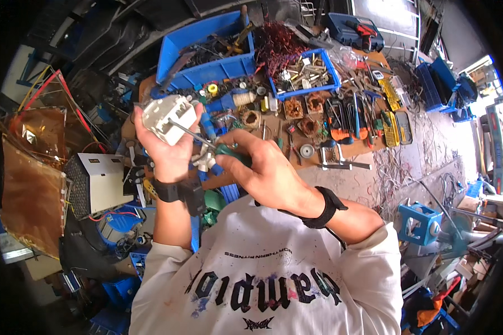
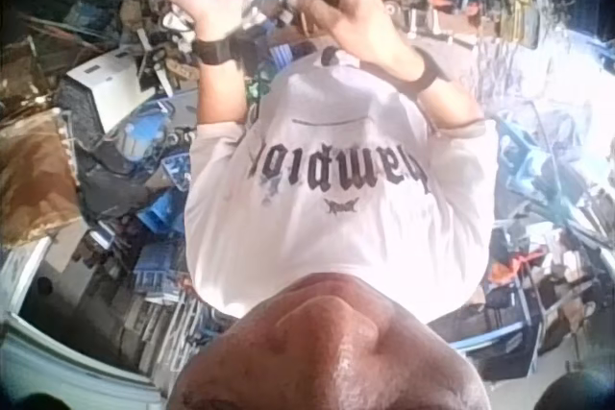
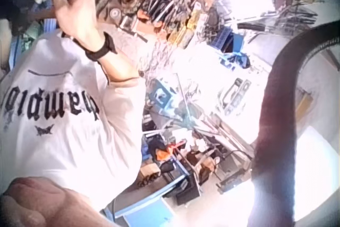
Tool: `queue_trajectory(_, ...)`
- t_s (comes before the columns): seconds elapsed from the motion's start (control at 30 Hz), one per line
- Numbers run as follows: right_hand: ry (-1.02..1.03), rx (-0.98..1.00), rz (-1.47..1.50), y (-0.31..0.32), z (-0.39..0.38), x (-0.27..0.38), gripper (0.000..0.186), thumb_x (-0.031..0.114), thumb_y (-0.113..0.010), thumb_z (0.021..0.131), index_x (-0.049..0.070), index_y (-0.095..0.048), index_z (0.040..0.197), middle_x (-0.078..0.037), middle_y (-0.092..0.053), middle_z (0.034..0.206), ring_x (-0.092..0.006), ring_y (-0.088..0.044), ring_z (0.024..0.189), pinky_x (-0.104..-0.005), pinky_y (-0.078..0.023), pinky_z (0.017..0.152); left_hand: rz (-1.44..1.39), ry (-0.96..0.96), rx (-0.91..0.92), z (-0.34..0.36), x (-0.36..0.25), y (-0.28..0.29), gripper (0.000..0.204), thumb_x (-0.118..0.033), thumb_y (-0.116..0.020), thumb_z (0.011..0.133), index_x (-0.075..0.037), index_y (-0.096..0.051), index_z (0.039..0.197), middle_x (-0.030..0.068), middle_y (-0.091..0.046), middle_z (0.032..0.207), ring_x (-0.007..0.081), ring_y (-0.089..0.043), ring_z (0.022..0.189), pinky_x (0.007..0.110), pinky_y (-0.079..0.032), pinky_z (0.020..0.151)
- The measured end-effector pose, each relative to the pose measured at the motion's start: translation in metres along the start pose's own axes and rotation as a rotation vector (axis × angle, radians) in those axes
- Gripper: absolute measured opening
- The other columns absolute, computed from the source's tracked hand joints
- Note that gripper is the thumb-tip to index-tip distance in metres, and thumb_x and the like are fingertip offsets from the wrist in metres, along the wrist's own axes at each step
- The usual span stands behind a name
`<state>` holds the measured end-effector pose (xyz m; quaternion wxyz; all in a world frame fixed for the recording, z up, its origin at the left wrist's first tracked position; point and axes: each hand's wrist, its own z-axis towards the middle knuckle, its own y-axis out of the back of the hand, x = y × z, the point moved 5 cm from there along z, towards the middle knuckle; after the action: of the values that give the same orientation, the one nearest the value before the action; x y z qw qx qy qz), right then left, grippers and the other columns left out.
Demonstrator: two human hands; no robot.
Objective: The person uses a screwdriver to unscrew and remove screws from a white plastic electrical component. They manipulate the component, turning it over to access different sides, and continue to loosen and remove fasteners throughout the clip.
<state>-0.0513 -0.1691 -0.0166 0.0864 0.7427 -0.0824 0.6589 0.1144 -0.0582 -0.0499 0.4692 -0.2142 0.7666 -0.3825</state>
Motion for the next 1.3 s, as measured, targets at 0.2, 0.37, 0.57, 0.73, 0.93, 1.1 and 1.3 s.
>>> queue_trajectory(0.2,-0.02,0.024,-0.083,0.001,0.008,0.008,0.024,0.015,-0.061,0.093,0.0,-0.057,0.111,0.003,-0.054,0.068,-0.0031,-0.043,0.059,-0.0221,-0.034,0.052,-0.05,0.042,0.126,0.009,-0.001,0.0,0.063,-0.056,-0.034,0.095,0.001,-0.061,0.105,0.0194,-0.066,0.096,0.0348,-0.064,0.092,0.059,-0.045,0.095)
queue_trajectory(0.37,0.009,-0.009,-0.169,0.002,0.011,0.02,0.023,0.014,-0.061,0.092,0.0,-0.057,0.11,0.002,-0.055,0.068,-0.0032,-0.045,0.062,-0.0221,-0.036,0.053,-0.09,0.037,0.147,0.015,-0.001,0.002,0.074,-0.06,-0.023,0.097,0.003,-0.06,0.108,0.0226,-0.065,0.104,0.0367,-0.062,0.098,0.059,-0.044,0.097)
queue_trajectory(0.57,0.043,0.019,-0.177,-0.002,0.014,0.024,0.02,0.012,-0.06,0.093,0.0,-0.058,0.109,0.0,-0.06,0.071,-0.004,-0.049,0.065,-0.0232,-0.041,0.057,-0.208,0.116,0.444,0.016,-0.005,0.005,0.073,-0.056,-0.019,0.098,0.003,-0.06,0.111,0.0226,-0.065,0.107,0.0383,-0.062,0.101,0.061,-0.041,0.099)
queue_trajectory(0.73,0.063,0.019,-0.105,-0.003,0.014,0.02,0.02,0.01,-0.059,0.093,-0.002,-0.058,0.108,-0.001,-0.061,0.07,-0.0051,-0.052,0.063,-0.024,-0.042,0.057,-0.155,0.074,0.2,0.018,-0.004,0.005,0.059,-0.05,-0.029,0.096,-0.002,-0.062,0.104,0.0206,-0.066,0.096,0.0374,-0.063,0.091,0.063,-0.046,0.091)
queue_trajectory(0.93,0.076,0.015,-0.11,-0.005,0.017,0.006,0.021,0.009,-0.06,0.092,-0.002,-0.058,0.11,-0.005,-0.065,0.074,-0.0074,-0.055,0.062,-0.0253,-0.046,0.058,-0.203,0.118,0.297,0.018,-0.005,0.011,0.05,-0.037,-0.036,0.093,0.003,-0.063,0.103,0.0205,-0.067,0.101,0.0362,-0.064,0.096,0.061,-0.039,0.1)
queue_trajectory(1.1,0.106,-0.005,-0.132,-0.006,0.019,-0.004,0.023,0.01,-0.061,0.091,-0.002,-0.058,0.111,-0.008,-0.07,0.079,-0.0088,-0.056,0.061,-0.0269,-0.048,0.058,-0.175,0.099,0.204,0.021,-0.004,0.013,0.048,-0.036,-0.038,0.093,0.004,-0.063,0.101,0.0198,-0.068,0.098,0.0355,-0.064,0.093,0.06,-0.04,0.1)
queue_trajectory(1.3,0.13,-0.027,-0.126,-0.009,0.023,-0.018,0.024,0.011,-0.061,0.091,-0.001,-0.058,0.112,-0.008,-0.07,0.076,-0.009,-0.056,0.059,-0.0275,-0.048,0.056,-0.145,0.086,0.242,0.026,-0.005,0.021,0.053,-0.041,-0.034,0.094,0.002,-0.063,0.102,0.0192,-0.067,0.099,0.0362,-0.064,0.092,0.061,-0.041,0.098)
